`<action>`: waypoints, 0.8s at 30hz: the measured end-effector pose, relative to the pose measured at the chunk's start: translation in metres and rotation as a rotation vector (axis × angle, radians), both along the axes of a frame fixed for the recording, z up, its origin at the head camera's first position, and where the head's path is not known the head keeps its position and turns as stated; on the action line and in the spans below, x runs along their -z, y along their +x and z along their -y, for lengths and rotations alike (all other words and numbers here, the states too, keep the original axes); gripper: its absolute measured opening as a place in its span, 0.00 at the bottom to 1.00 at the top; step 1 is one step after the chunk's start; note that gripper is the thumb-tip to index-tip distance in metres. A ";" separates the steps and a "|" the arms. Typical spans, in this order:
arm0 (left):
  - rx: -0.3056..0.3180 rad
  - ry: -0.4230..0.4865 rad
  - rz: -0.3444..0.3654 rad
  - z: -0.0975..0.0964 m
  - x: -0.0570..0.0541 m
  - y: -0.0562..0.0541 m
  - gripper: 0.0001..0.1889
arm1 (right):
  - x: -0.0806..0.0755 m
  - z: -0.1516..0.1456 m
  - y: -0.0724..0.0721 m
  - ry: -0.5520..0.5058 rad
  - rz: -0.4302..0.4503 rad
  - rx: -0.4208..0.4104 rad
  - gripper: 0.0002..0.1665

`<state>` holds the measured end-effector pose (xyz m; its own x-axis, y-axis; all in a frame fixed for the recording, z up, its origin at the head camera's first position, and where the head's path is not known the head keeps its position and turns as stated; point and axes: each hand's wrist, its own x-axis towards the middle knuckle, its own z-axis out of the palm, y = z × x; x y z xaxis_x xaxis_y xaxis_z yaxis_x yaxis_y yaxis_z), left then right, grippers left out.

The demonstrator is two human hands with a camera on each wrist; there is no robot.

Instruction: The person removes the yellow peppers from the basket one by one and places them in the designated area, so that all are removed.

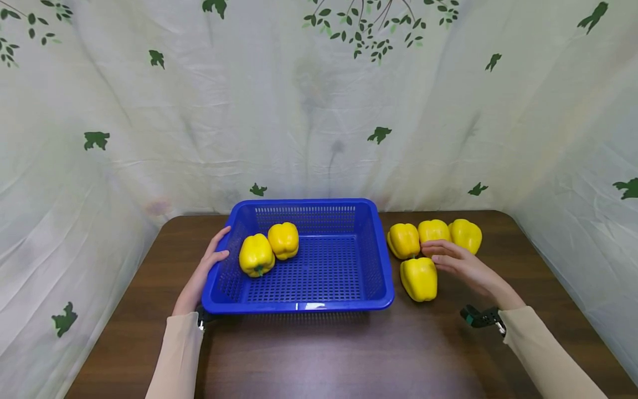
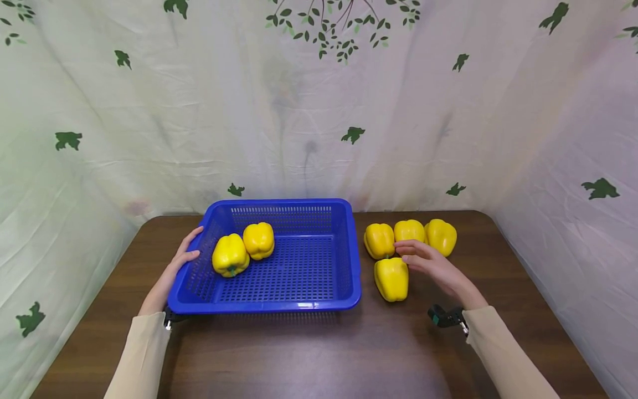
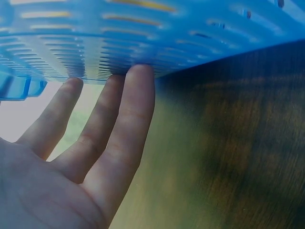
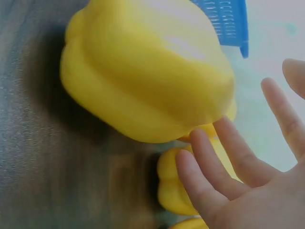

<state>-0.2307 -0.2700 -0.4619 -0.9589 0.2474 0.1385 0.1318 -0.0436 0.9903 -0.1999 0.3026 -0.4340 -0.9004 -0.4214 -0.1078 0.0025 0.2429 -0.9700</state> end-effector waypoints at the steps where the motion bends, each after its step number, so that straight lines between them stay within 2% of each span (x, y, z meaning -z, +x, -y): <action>1: 0.000 -0.001 -0.001 0.000 0.000 0.000 0.30 | -0.001 0.000 0.000 -0.010 -0.002 0.002 0.30; 9: -0.009 -0.002 0.001 -0.001 0.000 0.000 0.30 | -0.013 0.005 -0.004 -0.028 -0.043 0.021 0.30; 19: 0.001 0.016 -0.022 0.000 -0.001 0.000 0.30 | -0.030 0.026 -0.010 -0.019 -0.076 0.009 0.28; 24: 0.001 0.026 -0.031 -0.001 0.000 0.000 0.30 | -0.035 0.040 -0.013 -0.065 -0.074 -0.012 0.27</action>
<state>-0.2310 -0.2691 -0.4616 -0.9538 0.2444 0.1749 0.1628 -0.0693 0.9842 -0.2132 0.2630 -0.3994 -0.8999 -0.4360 -0.0133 -0.0720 0.1786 -0.9813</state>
